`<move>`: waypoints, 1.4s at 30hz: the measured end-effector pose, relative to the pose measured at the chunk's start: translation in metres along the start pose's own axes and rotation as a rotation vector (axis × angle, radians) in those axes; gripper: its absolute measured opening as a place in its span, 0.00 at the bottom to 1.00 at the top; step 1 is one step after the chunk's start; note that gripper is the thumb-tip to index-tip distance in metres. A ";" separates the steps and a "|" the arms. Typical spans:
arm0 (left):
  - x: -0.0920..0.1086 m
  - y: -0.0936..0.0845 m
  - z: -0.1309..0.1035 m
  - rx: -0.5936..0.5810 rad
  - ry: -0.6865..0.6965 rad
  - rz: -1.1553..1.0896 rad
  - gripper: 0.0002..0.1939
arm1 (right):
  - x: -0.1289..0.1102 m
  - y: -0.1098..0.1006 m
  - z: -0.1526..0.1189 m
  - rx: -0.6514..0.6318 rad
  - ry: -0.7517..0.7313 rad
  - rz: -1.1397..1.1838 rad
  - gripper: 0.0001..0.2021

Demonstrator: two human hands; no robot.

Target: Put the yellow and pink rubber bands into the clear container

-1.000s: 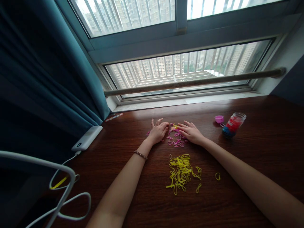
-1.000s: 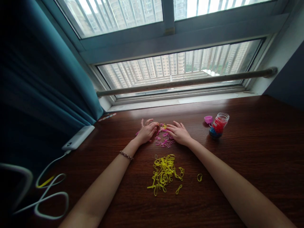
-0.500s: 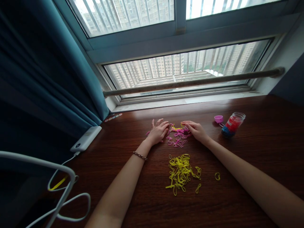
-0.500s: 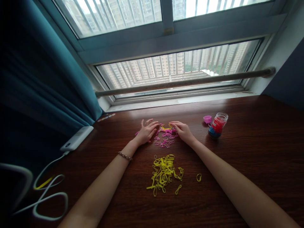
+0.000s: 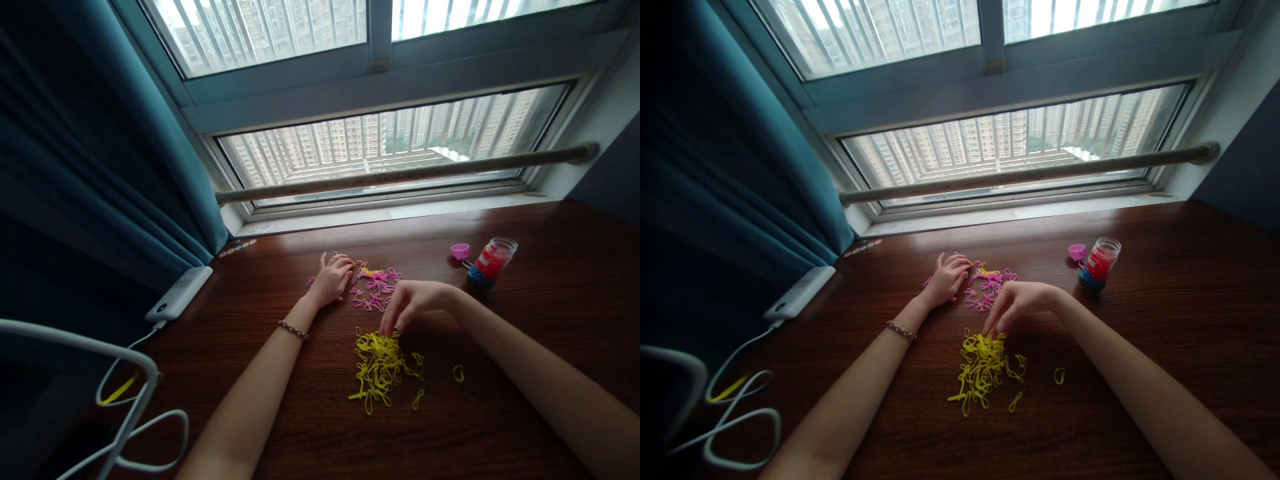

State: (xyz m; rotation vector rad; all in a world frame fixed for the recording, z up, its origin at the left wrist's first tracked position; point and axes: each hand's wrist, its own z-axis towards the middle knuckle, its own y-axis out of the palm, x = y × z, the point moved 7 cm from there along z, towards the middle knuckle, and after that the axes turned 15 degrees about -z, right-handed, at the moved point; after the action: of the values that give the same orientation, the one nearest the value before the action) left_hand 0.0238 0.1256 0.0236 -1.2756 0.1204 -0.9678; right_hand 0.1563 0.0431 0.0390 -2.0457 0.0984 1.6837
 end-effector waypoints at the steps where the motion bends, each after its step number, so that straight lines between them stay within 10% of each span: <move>1: 0.000 -0.002 0.000 0.022 0.001 -0.013 0.15 | -0.004 0.006 0.001 -0.056 -0.008 -0.042 0.14; 3: -0.001 -0.008 -0.001 0.087 -0.005 -0.068 0.15 | -0.001 -0.002 0.005 0.077 0.002 -0.130 0.14; 8: -0.007 -0.026 -0.003 0.245 -0.037 -0.341 0.16 | 0.022 -0.050 -0.005 0.903 0.020 -0.648 0.16; 18: -0.005 -0.027 -0.002 0.342 -0.081 -0.602 0.07 | 0.048 -0.045 0.007 0.787 0.059 -1.013 0.16; 34: 0.092 0.019 -0.010 -0.540 0.134 -0.730 0.07 | 0.051 -0.059 -0.015 1.016 0.100 -0.653 0.07; 42: 0.058 0.005 0.001 -0.093 0.122 -0.315 0.15 | 0.055 -0.065 -0.025 1.176 0.051 -0.514 0.10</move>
State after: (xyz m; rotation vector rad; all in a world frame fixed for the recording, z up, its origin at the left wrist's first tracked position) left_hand 0.0631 0.0873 0.0445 -1.3449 0.0608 -1.3240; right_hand 0.2151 0.1033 0.0117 -1.0691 0.4215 0.8689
